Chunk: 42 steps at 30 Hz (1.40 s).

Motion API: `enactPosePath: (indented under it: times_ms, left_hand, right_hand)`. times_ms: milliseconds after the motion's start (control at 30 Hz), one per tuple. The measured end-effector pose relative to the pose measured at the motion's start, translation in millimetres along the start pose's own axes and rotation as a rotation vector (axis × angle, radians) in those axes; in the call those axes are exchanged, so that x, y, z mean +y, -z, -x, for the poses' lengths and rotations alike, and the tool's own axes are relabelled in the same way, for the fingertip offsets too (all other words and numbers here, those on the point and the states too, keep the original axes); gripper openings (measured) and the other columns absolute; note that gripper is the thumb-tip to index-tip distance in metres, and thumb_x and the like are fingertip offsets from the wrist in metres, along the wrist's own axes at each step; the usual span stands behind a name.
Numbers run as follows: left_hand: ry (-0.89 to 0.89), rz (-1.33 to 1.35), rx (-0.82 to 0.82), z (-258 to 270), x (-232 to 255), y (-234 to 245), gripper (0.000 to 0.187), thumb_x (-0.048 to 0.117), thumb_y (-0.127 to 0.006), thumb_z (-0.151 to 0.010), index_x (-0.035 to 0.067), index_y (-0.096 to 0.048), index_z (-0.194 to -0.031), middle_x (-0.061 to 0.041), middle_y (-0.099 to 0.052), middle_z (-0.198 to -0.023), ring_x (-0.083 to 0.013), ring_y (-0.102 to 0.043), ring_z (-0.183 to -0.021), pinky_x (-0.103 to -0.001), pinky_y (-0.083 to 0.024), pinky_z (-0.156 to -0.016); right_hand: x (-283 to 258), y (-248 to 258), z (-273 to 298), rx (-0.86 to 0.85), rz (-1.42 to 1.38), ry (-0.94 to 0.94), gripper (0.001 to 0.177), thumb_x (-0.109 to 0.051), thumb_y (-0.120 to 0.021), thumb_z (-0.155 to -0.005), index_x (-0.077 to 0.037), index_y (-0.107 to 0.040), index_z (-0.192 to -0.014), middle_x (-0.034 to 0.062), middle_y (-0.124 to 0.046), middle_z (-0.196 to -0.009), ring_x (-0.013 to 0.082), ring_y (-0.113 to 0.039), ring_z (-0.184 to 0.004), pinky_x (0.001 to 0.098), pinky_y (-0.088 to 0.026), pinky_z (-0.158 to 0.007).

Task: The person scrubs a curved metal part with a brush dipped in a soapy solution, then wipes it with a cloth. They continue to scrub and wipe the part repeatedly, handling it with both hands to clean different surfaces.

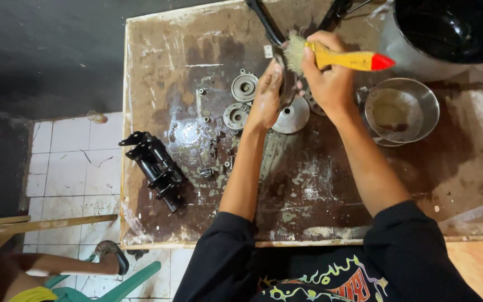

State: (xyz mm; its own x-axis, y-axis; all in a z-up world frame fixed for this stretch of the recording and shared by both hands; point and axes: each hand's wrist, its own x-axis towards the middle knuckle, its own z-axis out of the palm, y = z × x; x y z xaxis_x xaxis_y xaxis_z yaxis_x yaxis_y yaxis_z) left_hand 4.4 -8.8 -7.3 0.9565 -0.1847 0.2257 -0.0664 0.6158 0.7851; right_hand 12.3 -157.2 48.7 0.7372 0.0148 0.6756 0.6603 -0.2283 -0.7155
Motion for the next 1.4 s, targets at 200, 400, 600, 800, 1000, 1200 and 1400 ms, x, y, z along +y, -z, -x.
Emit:
enactPosePath:
  times_ms: [200, 400, 600, 800, 1000, 1200, 1400]
  left_hand:
    - [-0.208, -0.066, 0.15, -9.2, -15.0, 30.6, 0.053, 0.035, -0.04, -0.115, 0.015, -0.034, -0.163, -0.01, -0.065, -0.117, -0.0209, -0.064, -0.105, -0.037, -0.056, -0.097]
    - [-0.198, -0.08, 0.071, -9.0, -24.4, 16.6, 0.05, 0.033, -0.039, -0.119, 0.012, -0.036, -0.165, -0.01, -0.057, -0.149, -0.0188, -0.056, -0.135, -0.04, -0.045, -0.118]
    - [-0.173, 0.028, 0.145, -8.5, -20.2, 32.5, 0.057, 0.04, -0.039, -0.116, 0.016, -0.03, -0.167, -0.021, -0.058, -0.13, -0.0289, -0.062, -0.117, -0.053, -0.052, -0.111]
    - [0.07, 0.102, 0.246, -5.3, -31.0, 43.8, 0.051, 0.031, -0.043, -0.118, 0.005, -0.042, -0.161, -0.005, -0.063, -0.147, -0.013, -0.064, -0.13, -0.032, -0.055, -0.111]
    - [-0.013, 0.194, 0.065, -1.4, -5.3, 27.2, 0.048, 0.031, -0.045, -0.117, 0.01, -0.042, -0.16, -0.014, -0.065, -0.127, -0.0215, -0.065, -0.113, -0.038, -0.056, -0.1]
    - [0.218, 0.241, 0.143, 9.7, 28.5, -8.7, 0.043, 0.029, -0.044, -0.106, 0.011, -0.047, -0.145, -0.007, -0.066, -0.126, -0.0202, -0.067, -0.108, -0.044, -0.06, -0.09]
    - [0.087, -0.108, 0.081, 5.1, 7.8, 16.1, 0.04, 0.013, -0.059, -0.111, 0.006, -0.053, -0.15, -0.009, -0.065, -0.127, -0.0177, -0.061, -0.109, -0.035, -0.054, -0.083]
  right_hand:
    - [-16.6, -10.2, 42.6, -0.3, -0.018, -0.129, 0.012, -0.003, -0.071, -0.098, -0.002, -0.063, -0.106, 0.0049, -0.064, -0.097, 0.0108, -0.058, -0.086, 0.0268, -0.048, -0.075]
    - [-2.6, -13.2, 3.7, -0.034, -0.035, 0.047, 0.014, -0.001, -0.068, -0.105, 0.001, -0.062, -0.118, 0.0052, -0.065, -0.104, 0.0118, -0.061, -0.093, 0.0286, -0.051, -0.083]
    - [-44.6, -11.8, 20.5, -0.412, 0.259, -0.137, 0.01, -0.008, -0.075, -0.094, -0.004, -0.069, -0.101, 0.0078, -0.068, -0.078, 0.0177, -0.066, -0.07, 0.0356, -0.051, -0.068]
    - [-28.8, -7.2, -14.8, -0.112, 0.241, 0.257, 0.015, -0.004, -0.074, -0.103, -0.003, -0.066, -0.116, 0.0126, -0.069, -0.102, 0.0256, -0.069, -0.09, 0.0353, -0.055, -0.078]
    - [-34.8, -4.2, 10.0, -0.481, 0.274, 0.116, 0.011, -0.008, -0.072, -0.096, -0.004, -0.068, -0.104, 0.0113, -0.069, -0.093, 0.0221, -0.069, -0.079, 0.0356, -0.056, -0.07]
    - [-7.7, 7.6, -15.4, -0.215, 0.139, 0.224, 0.014, -0.005, -0.067, -0.105, 0.001, -0.065, -0.117, 0.015, -0.069, -0.114, 0.0266, -0.07, -0.099, 0.0379, -0.057, -0.083]
    - [-34.9, 20.5, -1.0, -0.317, 0.184, 0.195, 0.013, -0.008, -0.072, -0.103, 0.0, -0.065, -0.111, 0.0119, -0.069, -0.101, 0.0229, -0.067, -0.09, 0.0347, -0.053, -0.078]
